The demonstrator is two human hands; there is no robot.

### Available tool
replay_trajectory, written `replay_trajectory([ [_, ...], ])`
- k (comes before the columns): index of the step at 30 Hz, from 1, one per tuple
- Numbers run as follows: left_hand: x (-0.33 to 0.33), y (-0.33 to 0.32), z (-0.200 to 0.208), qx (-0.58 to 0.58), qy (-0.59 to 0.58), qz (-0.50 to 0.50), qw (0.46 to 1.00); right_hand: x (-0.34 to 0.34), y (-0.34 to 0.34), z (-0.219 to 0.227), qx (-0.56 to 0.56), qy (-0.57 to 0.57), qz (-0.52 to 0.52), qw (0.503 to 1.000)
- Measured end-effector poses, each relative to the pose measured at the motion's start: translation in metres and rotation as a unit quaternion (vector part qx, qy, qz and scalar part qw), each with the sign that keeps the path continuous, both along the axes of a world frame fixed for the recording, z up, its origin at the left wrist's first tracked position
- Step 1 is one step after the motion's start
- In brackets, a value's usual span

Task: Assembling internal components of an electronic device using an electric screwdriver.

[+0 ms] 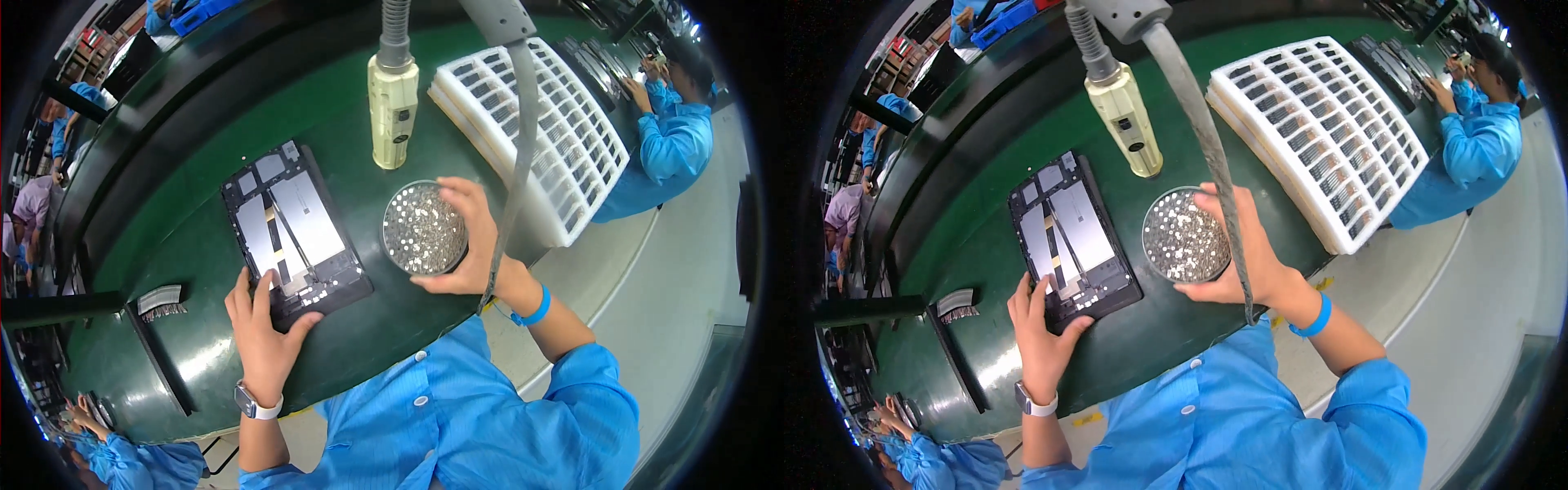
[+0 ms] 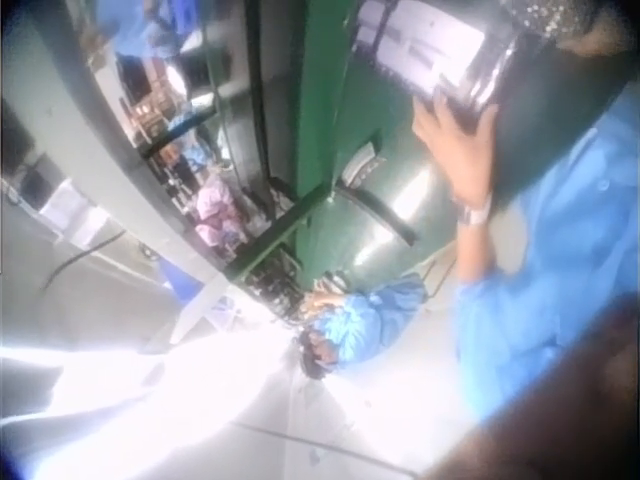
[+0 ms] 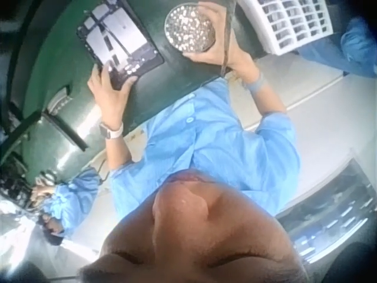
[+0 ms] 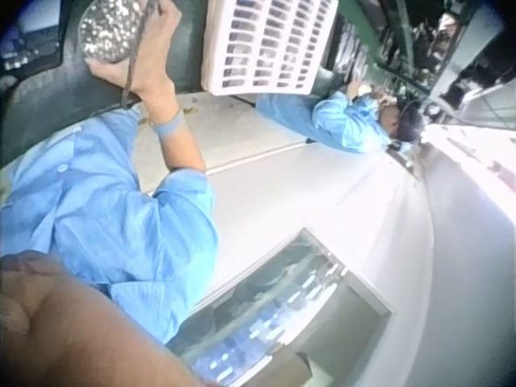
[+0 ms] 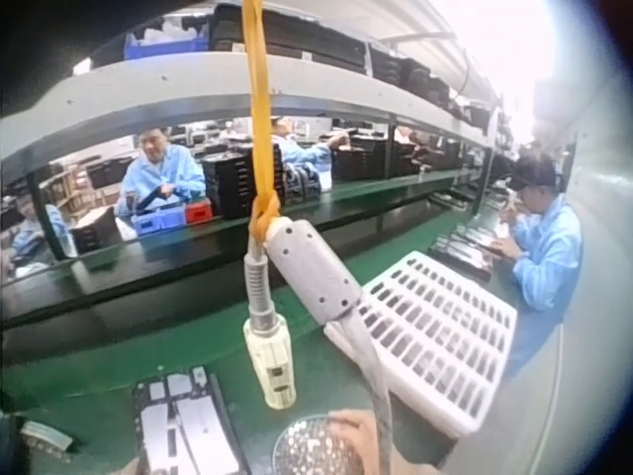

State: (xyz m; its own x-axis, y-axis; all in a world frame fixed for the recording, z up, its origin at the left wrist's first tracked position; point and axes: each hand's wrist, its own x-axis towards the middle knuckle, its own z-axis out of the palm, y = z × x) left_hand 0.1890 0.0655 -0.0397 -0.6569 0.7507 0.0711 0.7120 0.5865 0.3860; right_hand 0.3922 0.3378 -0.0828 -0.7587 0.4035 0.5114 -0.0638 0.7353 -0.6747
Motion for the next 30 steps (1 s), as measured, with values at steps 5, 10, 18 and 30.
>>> replay_trajectory([
  [5,0.004,-0.004,-0.015,0.033,-0.012,-0.017,0.999,0.000,-0.006,0.003,0.015,0.006,0.045,0.999],
  [10,0.007,-0.009,-0.023,0.054,-0.014,-0.024,0.998,-0.002,-0.003,0.004,-0.003,0.009,0.055,0.998],
  [18,0.010,-0.002,-0.025,0.050,-0.011,-0.026,0.998,-0.007,-0.001,0.006,-0.006,0.003,0.090,0.996],
  [30,0.009,0.002,-0.025,0.094,-0.029,0.000,0.995,-0.018,-0.004,0.011,-0.025,-0.009,0.077,0.997],
])
